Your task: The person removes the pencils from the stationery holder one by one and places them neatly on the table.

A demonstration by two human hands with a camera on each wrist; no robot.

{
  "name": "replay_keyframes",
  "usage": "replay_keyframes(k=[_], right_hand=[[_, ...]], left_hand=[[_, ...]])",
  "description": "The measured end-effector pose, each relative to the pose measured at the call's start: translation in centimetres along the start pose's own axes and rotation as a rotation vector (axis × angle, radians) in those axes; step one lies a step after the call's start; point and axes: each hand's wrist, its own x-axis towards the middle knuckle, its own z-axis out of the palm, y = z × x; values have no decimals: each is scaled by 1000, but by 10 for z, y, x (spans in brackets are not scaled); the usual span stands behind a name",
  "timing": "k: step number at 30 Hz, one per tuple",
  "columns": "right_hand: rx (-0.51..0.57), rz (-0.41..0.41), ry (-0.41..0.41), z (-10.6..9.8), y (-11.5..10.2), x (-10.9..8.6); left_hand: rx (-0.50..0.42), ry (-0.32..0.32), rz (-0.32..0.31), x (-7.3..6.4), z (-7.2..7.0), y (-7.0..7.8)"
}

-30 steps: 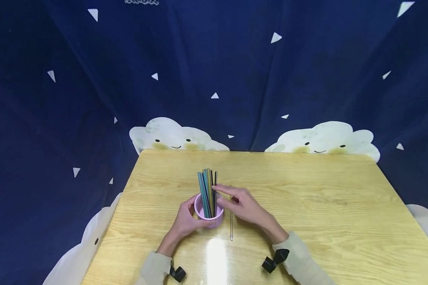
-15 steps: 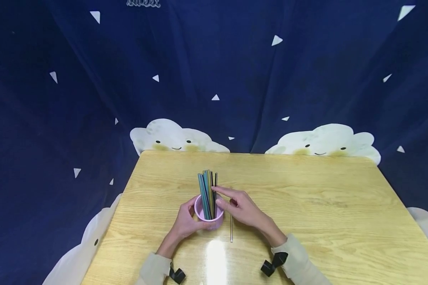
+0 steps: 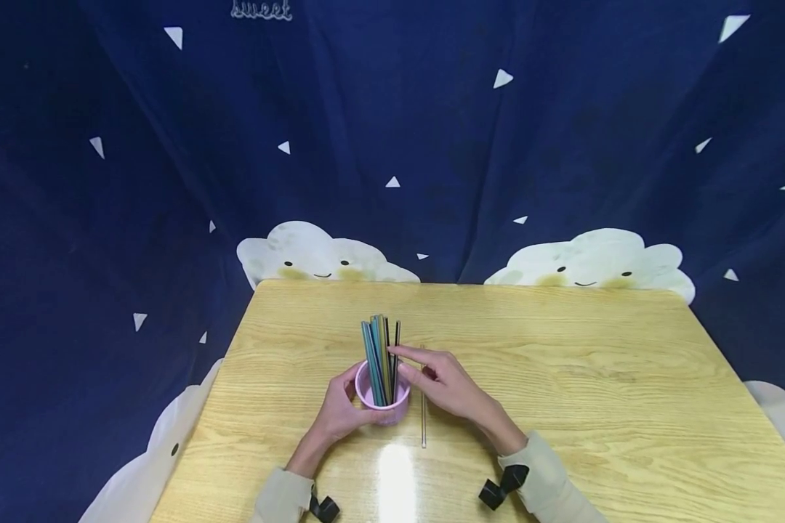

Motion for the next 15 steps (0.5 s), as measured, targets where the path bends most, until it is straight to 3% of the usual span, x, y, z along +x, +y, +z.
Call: replay_keyframes(k=[4, 15], right_hand=[[5, 2, -7, 0, 0, 0], [24, 6, -3, 5, 3, 0]], left_hand=[[-3, -2, 11, 0, -1, 0], [12, 3, -33, -1, 0, 2]])
